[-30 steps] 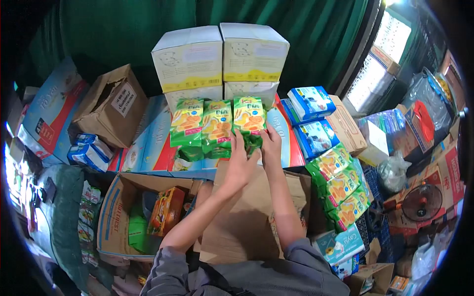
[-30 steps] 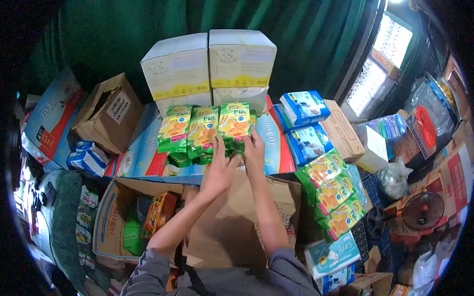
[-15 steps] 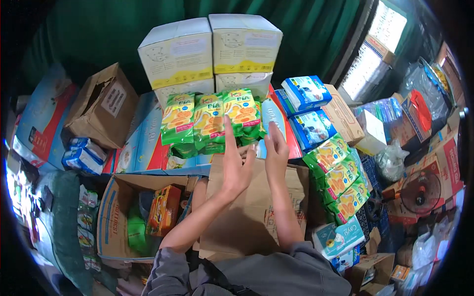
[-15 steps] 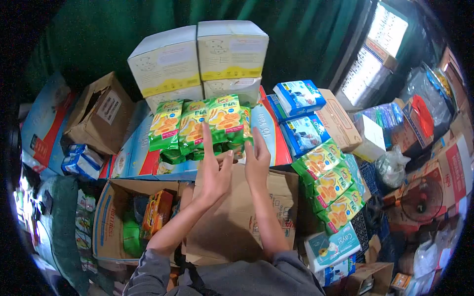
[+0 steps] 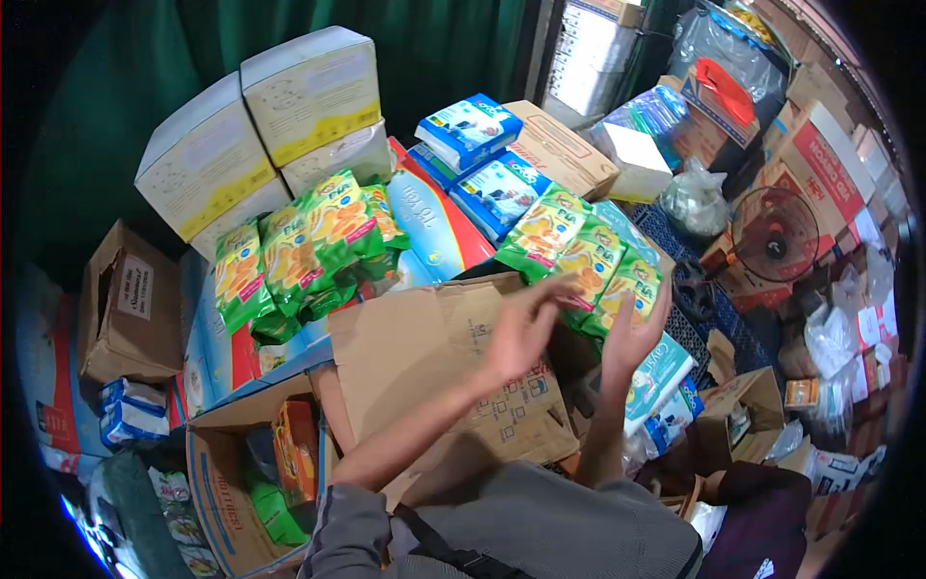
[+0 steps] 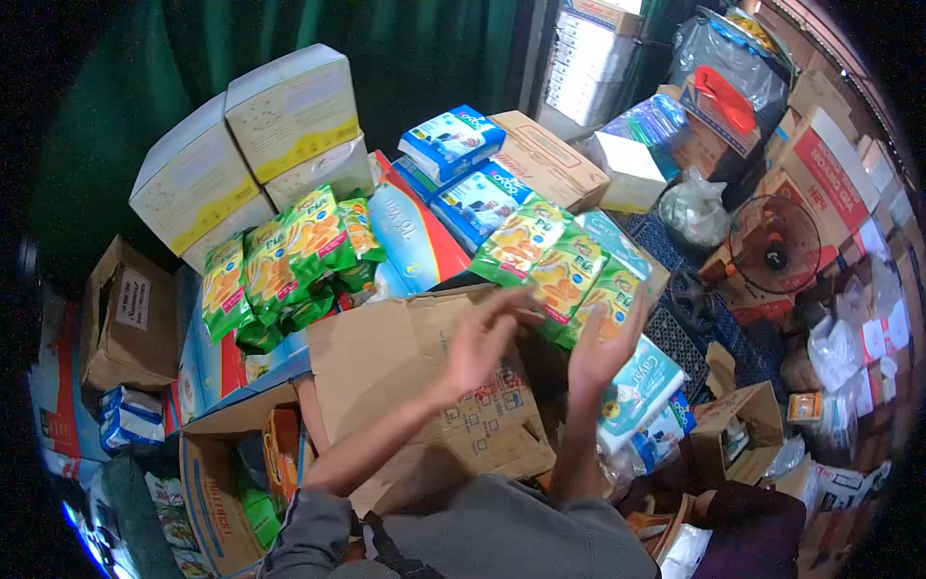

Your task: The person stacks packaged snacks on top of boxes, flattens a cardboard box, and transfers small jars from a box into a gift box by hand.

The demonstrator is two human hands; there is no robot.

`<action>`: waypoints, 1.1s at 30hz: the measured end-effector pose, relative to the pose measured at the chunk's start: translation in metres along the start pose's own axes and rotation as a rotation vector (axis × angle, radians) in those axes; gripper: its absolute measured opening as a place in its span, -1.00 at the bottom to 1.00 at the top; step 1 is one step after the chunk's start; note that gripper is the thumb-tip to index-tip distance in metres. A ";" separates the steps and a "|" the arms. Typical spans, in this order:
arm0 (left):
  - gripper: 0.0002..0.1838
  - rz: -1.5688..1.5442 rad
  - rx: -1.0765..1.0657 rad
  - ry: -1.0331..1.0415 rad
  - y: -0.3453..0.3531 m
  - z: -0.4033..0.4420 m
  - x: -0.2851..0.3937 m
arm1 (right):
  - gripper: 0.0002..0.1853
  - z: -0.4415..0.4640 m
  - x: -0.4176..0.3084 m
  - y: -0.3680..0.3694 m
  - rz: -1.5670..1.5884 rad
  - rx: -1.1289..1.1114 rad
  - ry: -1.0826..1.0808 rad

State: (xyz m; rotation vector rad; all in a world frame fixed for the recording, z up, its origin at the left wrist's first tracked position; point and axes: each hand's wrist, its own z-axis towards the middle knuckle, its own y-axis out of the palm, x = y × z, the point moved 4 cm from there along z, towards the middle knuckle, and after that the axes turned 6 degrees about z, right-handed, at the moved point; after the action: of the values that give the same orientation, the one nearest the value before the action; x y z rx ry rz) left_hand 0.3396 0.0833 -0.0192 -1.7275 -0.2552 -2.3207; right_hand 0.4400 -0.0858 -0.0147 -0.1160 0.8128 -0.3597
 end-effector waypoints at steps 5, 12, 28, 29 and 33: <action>-0.45 0.371 -0.001 0.072 0.069 -0.017 -0.046 | -0.35 -0.032 0.094 -0.038 0.022 0.001 0.259; -0.36 0.437 0.289 -0.132 0.024 0.014 -0.073 | -0.43 -0.062 0.137 -0.024 0.474 -0.061 0.576; -0.08 0.273 0.026 -0.422 0.114 -0.051 -0.119 | -0.55 -0.092 0.112 -0.014 0.575 0.084 0.636; -0.18 0.168 0.158 -0.328 0.118 -0.055 -0.125 | -0.52 -0.101 0.111 -0.017 0.527 0.105 0.633; -0.41 -0.239 0.145 -0.517 0.114 -0.060 -0.153 | -0.41 -0.133 0.063 -0.040 0.181 0.095 0.627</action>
State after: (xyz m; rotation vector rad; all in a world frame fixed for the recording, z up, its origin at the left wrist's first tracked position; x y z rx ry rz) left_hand 0.3599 -0.0297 -0.1834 -2.2940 -0.7358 -1.8897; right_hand 0.3722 -0.1405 -0.1398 0.1698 1.4119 -0.2624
